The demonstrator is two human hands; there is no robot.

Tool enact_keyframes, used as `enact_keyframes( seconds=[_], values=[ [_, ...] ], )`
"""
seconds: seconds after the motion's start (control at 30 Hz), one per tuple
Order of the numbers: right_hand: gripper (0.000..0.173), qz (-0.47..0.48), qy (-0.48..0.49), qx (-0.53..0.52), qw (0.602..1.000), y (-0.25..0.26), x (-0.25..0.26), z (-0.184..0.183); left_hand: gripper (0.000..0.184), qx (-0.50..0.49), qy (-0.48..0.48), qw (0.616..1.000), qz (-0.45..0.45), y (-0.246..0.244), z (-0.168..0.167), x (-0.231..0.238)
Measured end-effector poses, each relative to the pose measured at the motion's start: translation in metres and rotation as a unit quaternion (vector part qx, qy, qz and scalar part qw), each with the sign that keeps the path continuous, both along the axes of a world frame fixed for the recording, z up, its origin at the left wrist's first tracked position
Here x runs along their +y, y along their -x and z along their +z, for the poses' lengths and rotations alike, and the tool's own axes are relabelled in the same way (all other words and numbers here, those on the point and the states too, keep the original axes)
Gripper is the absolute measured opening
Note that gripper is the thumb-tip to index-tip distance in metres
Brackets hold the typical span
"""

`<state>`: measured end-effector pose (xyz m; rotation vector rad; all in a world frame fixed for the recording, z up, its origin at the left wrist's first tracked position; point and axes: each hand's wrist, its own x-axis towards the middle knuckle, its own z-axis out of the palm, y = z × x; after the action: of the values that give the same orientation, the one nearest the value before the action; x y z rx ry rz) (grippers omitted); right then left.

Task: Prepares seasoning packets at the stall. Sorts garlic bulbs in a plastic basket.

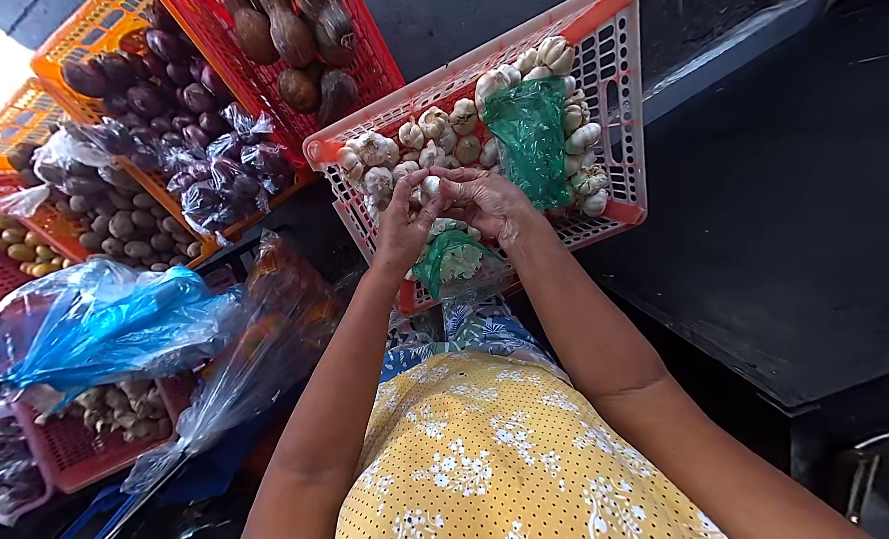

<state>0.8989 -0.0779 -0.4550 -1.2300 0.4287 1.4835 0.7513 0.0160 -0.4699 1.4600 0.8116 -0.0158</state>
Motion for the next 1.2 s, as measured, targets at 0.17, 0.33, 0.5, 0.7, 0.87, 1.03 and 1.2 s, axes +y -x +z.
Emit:
enact_keyframes(
  seconds=[0.17,0.33,0.5,0.7,0.87,1.03,1.2],
  values=[
    [0.014,0.040,0.064,-0.104,0.992,-0.001,0.000,0.003,0.054,0.007,-0.002,0.999,-0.033,0.004,0.005,-0.001],
    [0.014,0.144,0.053,-0.256,0.955,0.004,0.000,0.007,0.049,0.036,0.018,0.998,-0.043,0.006,0.006,-0.001],
    [0.017,0.173,0.049,-0.336,0.925,0.014,-0.001,0.009,0.051,0.026,-0.042,0.995,-0.089,0.010,0.009,0.002],
    [0.018,-0.118,0.007,-0.183,0.976,0.026,-0.012,0.010,0.053,-0.048,0.082,0.994,-0.052,0.011,0.013,0.011],
    [0.014,-0.048,0.007,-0.233,0.971,0.003,-0.031,0.026,0.053,-0.114,0.159,0.980,0.030,0.032,0.005,0.013],
    [0.038,0.149,0.005,-0.271,0.951,0.029,-0.030,0.036,0.058,-0.162,0.183,0.965,0.091,0.026,0.009,0.001],
    [0.029,0.051,-0.027,-0.342,0.938,0.054,-0.020,0.025,0.037,-0.190,0.197,0.954,0.121,0.015,0.021,-0.007]
  ],
)
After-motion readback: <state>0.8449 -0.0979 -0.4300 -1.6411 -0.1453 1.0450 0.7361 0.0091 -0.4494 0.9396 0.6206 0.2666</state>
